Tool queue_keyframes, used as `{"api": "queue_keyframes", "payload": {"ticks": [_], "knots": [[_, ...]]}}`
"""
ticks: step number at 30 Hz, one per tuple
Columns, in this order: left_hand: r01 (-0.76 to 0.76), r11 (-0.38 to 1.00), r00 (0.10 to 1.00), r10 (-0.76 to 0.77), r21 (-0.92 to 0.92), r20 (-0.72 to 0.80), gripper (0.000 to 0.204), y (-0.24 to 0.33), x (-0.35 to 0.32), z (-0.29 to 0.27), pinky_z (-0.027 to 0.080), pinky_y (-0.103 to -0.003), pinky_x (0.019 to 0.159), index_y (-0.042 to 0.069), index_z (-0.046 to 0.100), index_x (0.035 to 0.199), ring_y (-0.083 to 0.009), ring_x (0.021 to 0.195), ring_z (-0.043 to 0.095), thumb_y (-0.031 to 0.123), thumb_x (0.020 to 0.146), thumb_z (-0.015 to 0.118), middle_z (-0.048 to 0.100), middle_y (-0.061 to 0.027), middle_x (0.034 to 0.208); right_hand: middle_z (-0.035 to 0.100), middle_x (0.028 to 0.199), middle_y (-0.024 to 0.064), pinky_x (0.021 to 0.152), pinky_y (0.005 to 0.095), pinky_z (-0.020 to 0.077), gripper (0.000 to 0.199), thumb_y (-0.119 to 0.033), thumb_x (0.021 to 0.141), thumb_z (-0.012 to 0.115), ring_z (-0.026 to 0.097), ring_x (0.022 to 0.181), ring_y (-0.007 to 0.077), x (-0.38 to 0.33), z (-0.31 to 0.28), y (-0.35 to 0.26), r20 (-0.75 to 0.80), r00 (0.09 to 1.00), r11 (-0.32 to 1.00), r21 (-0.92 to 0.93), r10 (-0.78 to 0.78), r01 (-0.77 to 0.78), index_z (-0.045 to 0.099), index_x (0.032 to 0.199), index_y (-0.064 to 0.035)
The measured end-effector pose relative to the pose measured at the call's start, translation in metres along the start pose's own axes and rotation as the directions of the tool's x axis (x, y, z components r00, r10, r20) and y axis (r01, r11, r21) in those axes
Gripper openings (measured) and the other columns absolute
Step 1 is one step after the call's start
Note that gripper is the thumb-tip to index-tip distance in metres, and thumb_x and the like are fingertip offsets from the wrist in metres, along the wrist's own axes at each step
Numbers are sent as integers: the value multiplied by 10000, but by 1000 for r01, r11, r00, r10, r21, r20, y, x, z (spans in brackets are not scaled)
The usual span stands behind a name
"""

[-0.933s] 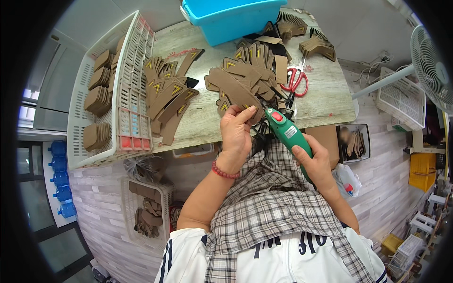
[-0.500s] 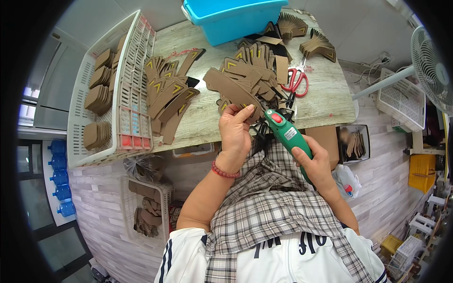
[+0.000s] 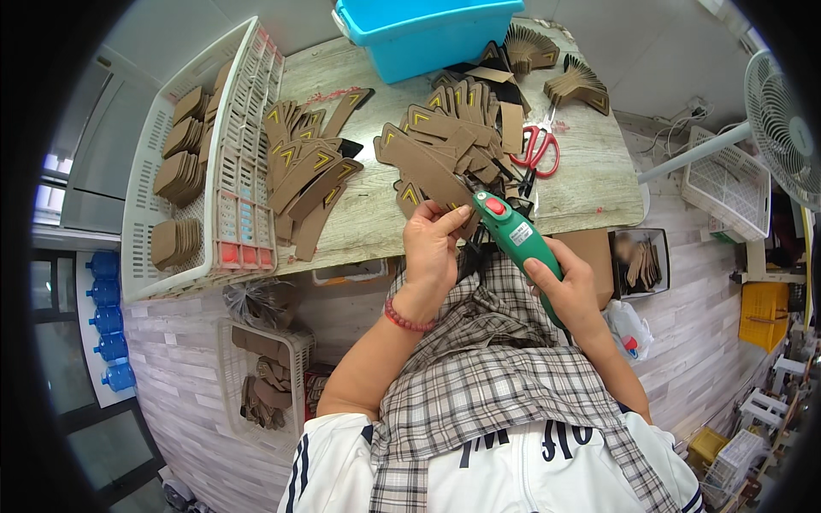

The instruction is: The person uses a green handheld rotary cutter to trim the edges of small brown cardboard pieces marked with yellow triangles. They pick up each piece, trim it, and place it back on the table, repeating the process continuously.

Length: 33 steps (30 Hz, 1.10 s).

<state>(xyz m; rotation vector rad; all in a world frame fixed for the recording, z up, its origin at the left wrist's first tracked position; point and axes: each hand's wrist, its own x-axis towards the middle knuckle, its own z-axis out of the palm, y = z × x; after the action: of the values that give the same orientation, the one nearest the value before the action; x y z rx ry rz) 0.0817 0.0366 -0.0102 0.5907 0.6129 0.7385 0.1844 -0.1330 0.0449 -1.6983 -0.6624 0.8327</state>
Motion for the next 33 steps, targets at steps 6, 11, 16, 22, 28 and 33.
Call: {"api": "queue_keyframes", "payload": {"ticks": [6, 11, 16, 22, 28, 33], "knots": [[-240, 967, 968, 232, -85, -96, 196, 47, 39, -36, 533, -364, 805, 35, 556, 1042, -205, 912, 632, 22, 865, 637, 647, -88, 991, 602, 761, 10, 558, 212, 451, 403, -241, 875, 695, 534, 614, 54, 3, -2, 5, -41, 999, 999, 41, -5, 6, 600, 1183, 1], [-34, 810, 859, 323, 586, -397, 498, 38, 53, -68, 493, -394, 787, -31, 502, 1229, -271, 923, 576, 212, 840, 694, 557, -122, 1088, 608, 769, 12, 558, 213, 453, 407, -234, 878, 691, 535, 612, 56, 2, -6, 7, -40, 999, 998, 70, -4, 7, 597, 1200, -4], [-78, -232, 812, 549, 970, 197, 596, 2, 32, -60, 325, -458, 968, -1, 530, 1233, -318, 1130, 432, 247, 744, 763, 450, -149, 1168, 603, 739, 8, 551, 222, 451, 363, -240, 877, 689, 533, 597, 60, 1, -6, 11, -63, 998, 1000, -1, 11, -11, 613, 1138, 1], [-298, 602, 876, 480, 741, -38, 239, -5, 23, -59, 446, -300, 770, 2, 560, 955, -157, 806, 554, 94, 797, 715, 604, -63, 895, 595, 722, 4, 539, 233, 440, 380, -275, 870, 697, 529, 592, 59, 1, 0, 18, -67, 998, 1000, -18, 7, -9, 621, 1134, -12], [-336, 894, 940, 336, 297, 53, 99, 23, 18, -14, 459, -226, 703, -14, 629, 979, -68, 755, 559, 60, 921, 597, 646, -12, 867, 588, 714, 2, 558, 229, 432, 389, -280, 873, 691, 523, 617, 58, 1, 4, 17, -48, 999, 999, -40, -8, 6, 619, 1145, -11], [-261, 948, 965, 260, 181, 30, 70, 16, 21, 0, 507, -248, 667, 24, 640, 949, -109, 716, 630, 73, 900, 629, 682, -42, 858, 593, 723, 1, 568, 231, 433, 384, -264, 876, 689, 523, 629, 60, -1, 5, 11, -49, 999, 1000, -7, -17, 17, 616, 1153, -8]]}}
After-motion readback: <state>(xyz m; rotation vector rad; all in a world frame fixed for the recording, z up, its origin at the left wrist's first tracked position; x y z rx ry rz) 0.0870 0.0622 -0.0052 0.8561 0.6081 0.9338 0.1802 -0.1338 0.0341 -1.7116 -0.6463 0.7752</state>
